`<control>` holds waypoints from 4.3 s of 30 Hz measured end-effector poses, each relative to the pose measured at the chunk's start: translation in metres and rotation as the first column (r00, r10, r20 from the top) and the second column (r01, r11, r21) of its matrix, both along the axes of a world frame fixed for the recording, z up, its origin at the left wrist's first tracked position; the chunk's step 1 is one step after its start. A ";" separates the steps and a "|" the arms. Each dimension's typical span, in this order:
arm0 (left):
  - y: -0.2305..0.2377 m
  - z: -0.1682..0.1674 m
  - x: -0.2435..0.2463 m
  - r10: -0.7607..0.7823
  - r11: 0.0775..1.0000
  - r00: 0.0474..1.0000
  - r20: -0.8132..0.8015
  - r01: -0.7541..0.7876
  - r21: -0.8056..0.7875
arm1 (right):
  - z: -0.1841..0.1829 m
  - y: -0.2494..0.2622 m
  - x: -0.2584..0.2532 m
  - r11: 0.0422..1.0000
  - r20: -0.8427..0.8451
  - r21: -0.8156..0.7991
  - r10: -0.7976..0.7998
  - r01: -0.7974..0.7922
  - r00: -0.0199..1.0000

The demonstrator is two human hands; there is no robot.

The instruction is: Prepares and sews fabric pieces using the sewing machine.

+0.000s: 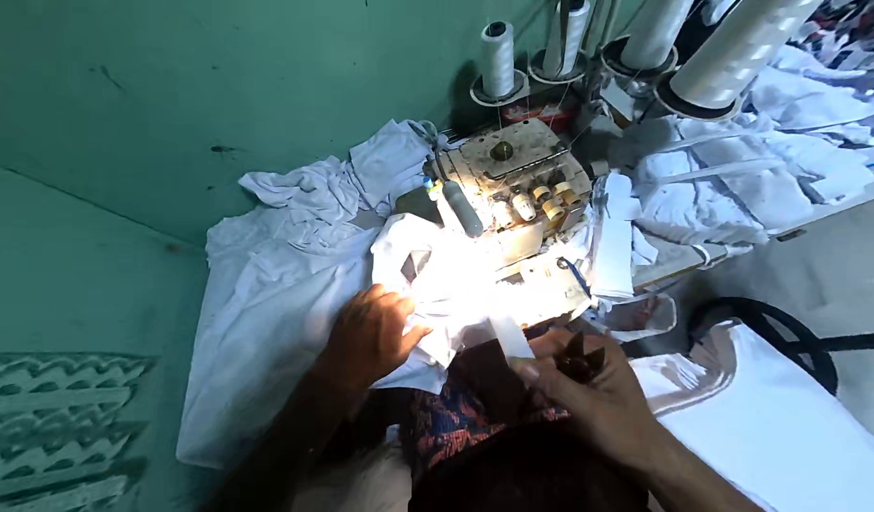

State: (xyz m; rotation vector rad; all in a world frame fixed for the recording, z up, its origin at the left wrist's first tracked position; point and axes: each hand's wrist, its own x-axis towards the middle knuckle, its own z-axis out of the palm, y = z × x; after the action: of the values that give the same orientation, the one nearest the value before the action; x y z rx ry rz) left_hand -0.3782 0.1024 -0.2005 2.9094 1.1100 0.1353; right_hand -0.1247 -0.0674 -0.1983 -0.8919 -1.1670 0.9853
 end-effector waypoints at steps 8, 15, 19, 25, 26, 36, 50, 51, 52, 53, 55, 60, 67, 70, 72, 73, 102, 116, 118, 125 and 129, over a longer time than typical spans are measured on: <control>-0.070 0.055 -0.006 -0.273 0.881 0.893 0.357 0.382 -0.281 | 0.018 0.036 -0.006 0.961 0.050 -0.005 0.276 -0.277 0.960; -0.081 0.076 -0.005 -0.232 0.964 0.916 0.327 0.262 -0.048 | 0.022 0.039 -0.012 0.858 0.327 -0.014 0.490 -0.514 0.809; -0.062 0.077 -0.012 -0.237 0.948 0.915 0.326 0.291 -0.127 | 0.022 0.014 -0.004 0.936 0.491 -0.035 0.320 -0.349 0.810; -0.075 0.087 0.026 -0.447 0.841 0.770 0.455 0.535 -0.079 | 0.050 -0.015 -0.012 0.968 0.693 0.132 0.062 -0.211 0.718; -0.073 0.085 0.028 -0.442 0.844 0.781 0.441 0.528 -0.090 | 0.052 -0.015 -0.011 0.969 0.714 0.145 0.038 -0.201 0.699; -0.029 0.110 -0.043 -0.146 0.970 0.936 0.319 0.199 -0.140 | -0.059 0.032 0.023 0.952 0.679 -0.302 0.179 0.050 0.712; 0.000 0.147 -0.070 0.108 0.966 0.985 -0.137 -0.071 0.250 | -0.021 0.125 -0.157 0.943 0.710 -0.106 0.294 -0.315 0.640; -0.006 0.142 -0.075 0.080 0.975 0.991 -0.110 -0.055 0.216 | -0.037 0.122 -0.138 0.907 0.694 -0.251 0.412 -0.338 0.590; -0.011 0.137 -0.081 0.044 0.984 0.997 -0.069 -0.032 0.178 | -0.059 0.119 -0.117 0.891 0.663 -0.319 0.454 -0.324 0.595; -0.017 0.131 -0.086 0.015 0.991 1.000 -0.019 -0.012 0.136 | -0.076 0.113 -0.093 0.895 0.634 -0.353 0.444 -0.274 0.634; -0.029 0.124 -0.091 -0.010 0.999 0.999 0.053 0.007 0.053 | -0.088 0.098 -0.052 0.969 0.624 -0.243 0.193 -0.047 0.757; -0.047 0.119 -0.075 -0.117 0.993 0.986 0.118 0.112 0.045 | -0.018 0.109 -0.028 0.970 0.535 0.239 -0.175 0.051 0.827; -0.040 0.117 -0.053 -0.162 0.985 0.978 0.129 0.151 0.085 | 0.012 0.092 -0.037 0.944 0.629 0.157 0.131 -0.290 0.766; -0.019 0.098 -0.038 -0.169 0.978 0.981 0.094 0.155 0.140 | -0.011 0.049 -0.006 0.984 0.619 0.125 0.023 -0.127 0.785; 0.005 0.082 -0.025 -0.211 0.967 0.975 0.064 0.199 0.158 | -0.033 0.020 0.007 0.994 0.616 0.102 -0.040 -0.029 0.787; 0.018 0.074 -0.019 -0.228 0.964 0.972 0.056 0.217 0.150 | -0.045 0.010 0.011 0.996 0.611 0.093 -0.069 0.016 0.789; 0.071 0.090 0.050 -0.210 0.973 0.962 0.173 0.224 -0.061 | -0.071 0.114 0.016 0.994 0.387 0.025 -0.110 0.109 0.915; 0.052 0.001 0.035 -0.123 0.981 0.991 0.055 0.113 0.155 | -0.068 0.086 0.018 0.984 0.537 0.007 -0.153 0.177 0.830; 0.056 0.004 0.033 -0.123 0.977 0.992 0.025 0.117 0.178 | -0.076 0.083 0.015 0.980 0.532 0.012 -0.175 0.199 0.828; 0.086 0.012 0.029 -0.049 0.984 0.997 -0.062 0.059 0.167 | -0.084 0.086 0.008 0.962 0.468 0.015 -0.246 0.271 0.849; 0.104 0.021 0.026 -0.034 0.985 0.993 -0.110 0.052 0.162 | -0.084 0.089 0.008 0.969 0.448 0.001 -0.222 0.248 0.866</control>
State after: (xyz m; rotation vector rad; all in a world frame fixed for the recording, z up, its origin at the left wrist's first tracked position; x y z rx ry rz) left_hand -0.3519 0.2061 -0.1796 3.1189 1.0997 0.0750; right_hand -0.1167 0.0217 -0.2821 -1.3215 -1.3757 0.6289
